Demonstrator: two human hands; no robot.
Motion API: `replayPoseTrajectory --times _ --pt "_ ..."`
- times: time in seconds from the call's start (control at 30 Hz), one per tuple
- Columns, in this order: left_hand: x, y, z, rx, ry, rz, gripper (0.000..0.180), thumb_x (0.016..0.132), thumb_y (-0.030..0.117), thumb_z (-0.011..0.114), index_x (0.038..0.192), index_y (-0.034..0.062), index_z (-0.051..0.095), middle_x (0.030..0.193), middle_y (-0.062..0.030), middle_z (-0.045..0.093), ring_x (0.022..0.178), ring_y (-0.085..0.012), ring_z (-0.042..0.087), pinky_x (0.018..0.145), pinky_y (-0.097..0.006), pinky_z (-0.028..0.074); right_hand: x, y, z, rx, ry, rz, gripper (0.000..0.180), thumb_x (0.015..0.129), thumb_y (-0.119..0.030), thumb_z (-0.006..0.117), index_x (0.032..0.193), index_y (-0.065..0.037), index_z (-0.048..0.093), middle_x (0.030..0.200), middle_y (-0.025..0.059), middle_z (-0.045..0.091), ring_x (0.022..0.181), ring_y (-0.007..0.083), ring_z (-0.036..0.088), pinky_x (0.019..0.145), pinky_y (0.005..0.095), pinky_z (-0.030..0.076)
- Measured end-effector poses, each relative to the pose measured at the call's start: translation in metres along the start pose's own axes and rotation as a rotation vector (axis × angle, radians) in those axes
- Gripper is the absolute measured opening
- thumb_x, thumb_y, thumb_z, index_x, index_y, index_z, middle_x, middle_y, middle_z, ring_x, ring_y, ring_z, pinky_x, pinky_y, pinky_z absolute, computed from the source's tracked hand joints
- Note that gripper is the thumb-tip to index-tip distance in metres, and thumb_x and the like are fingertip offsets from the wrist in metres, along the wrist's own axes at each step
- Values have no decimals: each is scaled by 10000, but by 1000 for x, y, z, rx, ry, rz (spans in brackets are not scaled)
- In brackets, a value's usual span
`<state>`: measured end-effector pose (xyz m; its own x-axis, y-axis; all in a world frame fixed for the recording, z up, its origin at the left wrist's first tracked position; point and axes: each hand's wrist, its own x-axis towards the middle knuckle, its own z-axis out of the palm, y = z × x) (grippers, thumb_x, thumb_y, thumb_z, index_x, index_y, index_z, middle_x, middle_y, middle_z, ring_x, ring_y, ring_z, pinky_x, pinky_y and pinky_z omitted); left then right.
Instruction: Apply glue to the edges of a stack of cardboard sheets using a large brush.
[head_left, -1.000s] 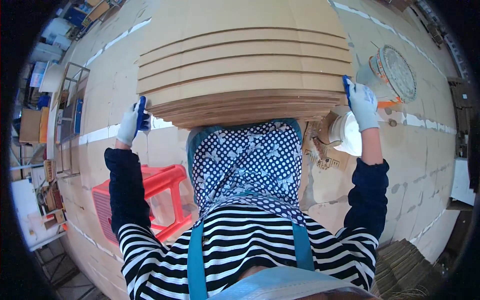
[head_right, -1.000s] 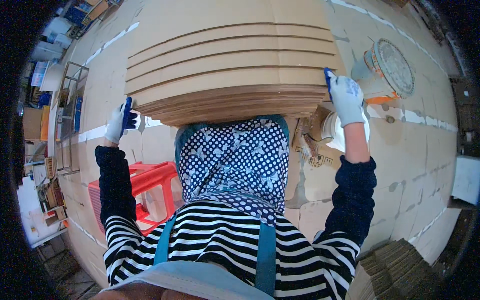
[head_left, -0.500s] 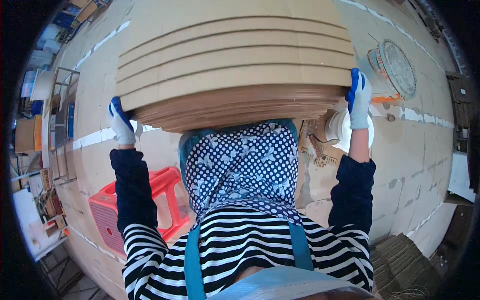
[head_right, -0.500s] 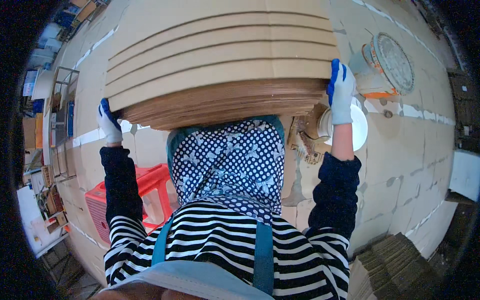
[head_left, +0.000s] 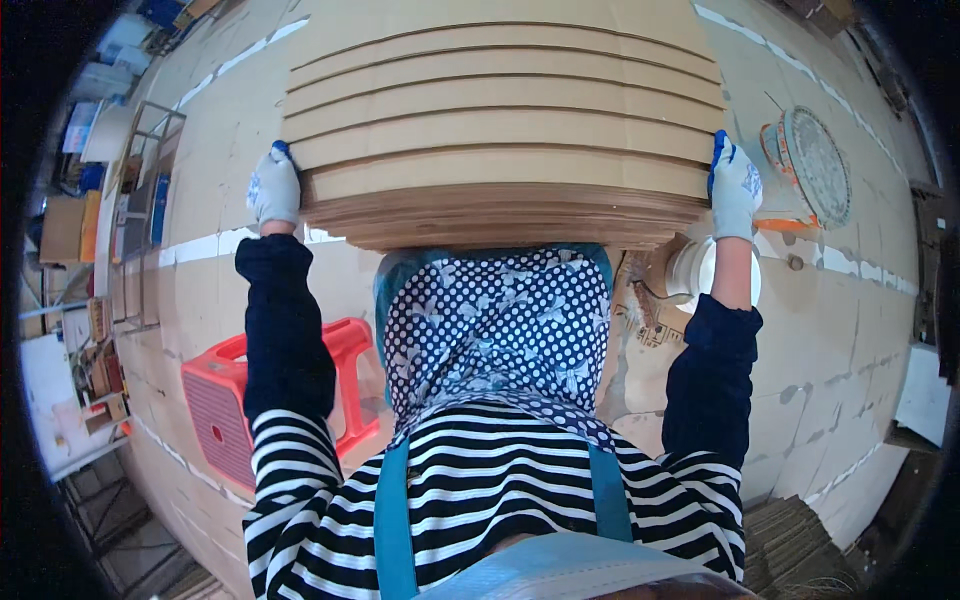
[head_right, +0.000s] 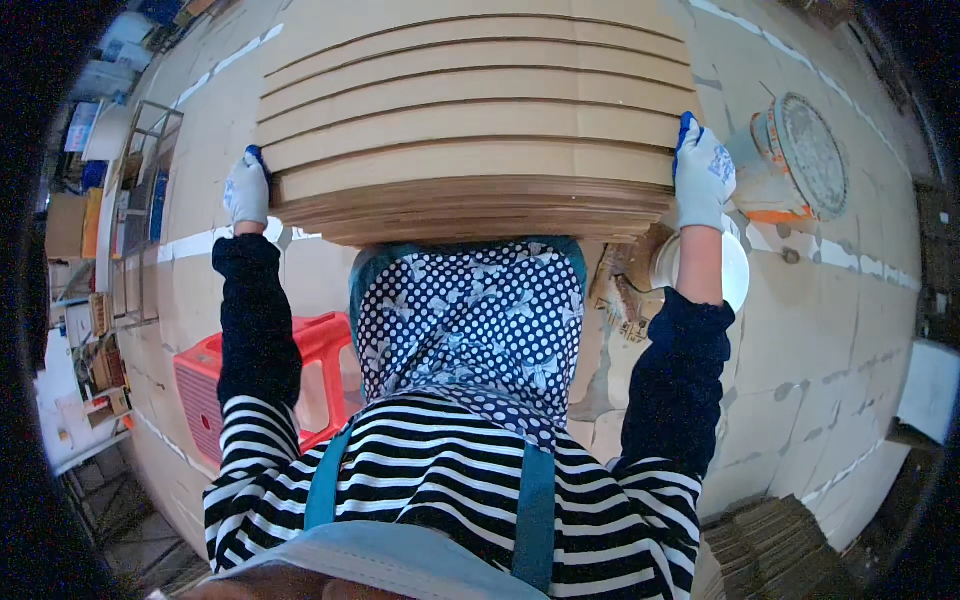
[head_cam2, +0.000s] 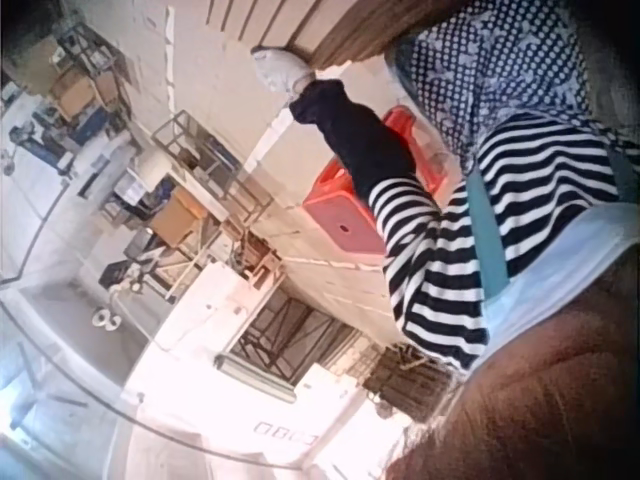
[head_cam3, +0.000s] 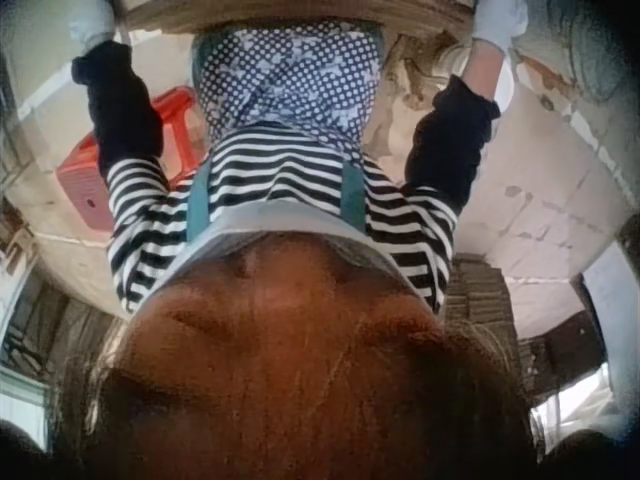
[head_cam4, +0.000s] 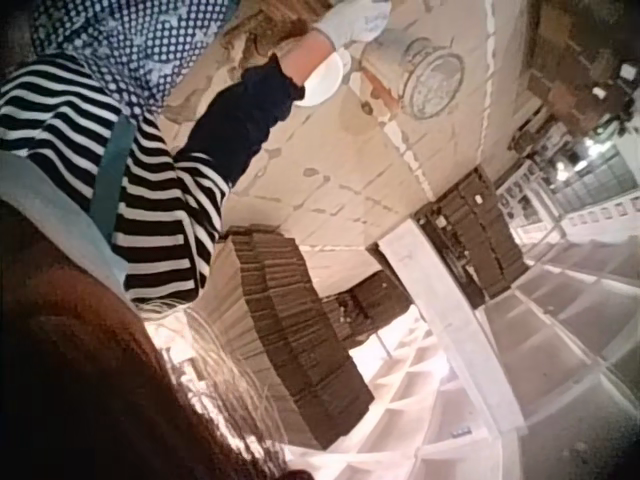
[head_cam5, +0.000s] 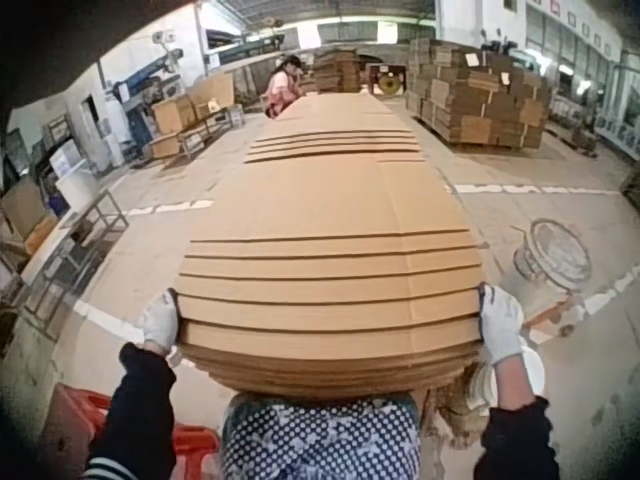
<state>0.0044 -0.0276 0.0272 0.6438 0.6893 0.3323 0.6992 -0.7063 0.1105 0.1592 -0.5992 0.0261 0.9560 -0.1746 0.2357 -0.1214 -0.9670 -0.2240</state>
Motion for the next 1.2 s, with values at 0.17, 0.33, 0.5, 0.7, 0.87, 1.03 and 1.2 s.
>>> replayPoseTrajectory --times 0.17,0.33,0.5,0.7,0.87,1.03,1.2 --pt "19 -85 9 -290 -219 203 427 890 412 410 926 34 605 683 -159 595 557 -245 596 451 -347 442 -3 26 -18 727 -242 251 505 894 -479 314 904 -83 626 835 173 629 776 352 599 683 452 458" --pt "-16 -72 4 -486 -401 303 377 889 404 442 877 61 598 654 -71 584 469 -155 550 379 -292 420 -25 39 -22 -5 -89 -218 498 892 -459 379 867 -22 616 659 131 627 630 289 611 605 405 470" --pt "1 -53 -65 158 -265 732 303 880 184 489 1160 76 533 703 -143 616 512 -253 597 473 -377 475 -33 -16 -92 184 -268 -8 473 883 -436 430 850 -2 616 669 113 618 606 247 591 599 343 464" --pt "-12 -67 5 -249 452 798 370 911 250 447 1070 -67 552 903 -138 636 764 -237 616 710 -323 488 -33 11 -14 883 142 -126 459 884 -424 427 860 0 603 770 161 616 736 336 570 690 361 446" --pt "-16 -22 18 -996 98 -60 455 911 356 395 1014 -41 593 915 -173 642 869 -312 590 791 -376 433 -31 3 -3 341 39 -7 475 891 -450 380 907 -33 607 844 176 614 800 352 565 717 382 435" --pt "-9 -1 4 -293 -32 -10 485 913 390 358 983 -22 604 898 -201 630 837 -333 592 726 -390 432 -15 -6 -1 51 -28 39 513 889 -492 334 921 -67 619 868 170 623 821 352 576 736 436 423" --pt "-6 -7 11 -152 -37 19 495 901 424 352 948 4 609 845 -199 623 760 -341 587 691 -401 433 -9 -12 -9 28 -102 87 529 879 -522 324 933 -95 633 903 165 634 868 323 600 771 411 448"
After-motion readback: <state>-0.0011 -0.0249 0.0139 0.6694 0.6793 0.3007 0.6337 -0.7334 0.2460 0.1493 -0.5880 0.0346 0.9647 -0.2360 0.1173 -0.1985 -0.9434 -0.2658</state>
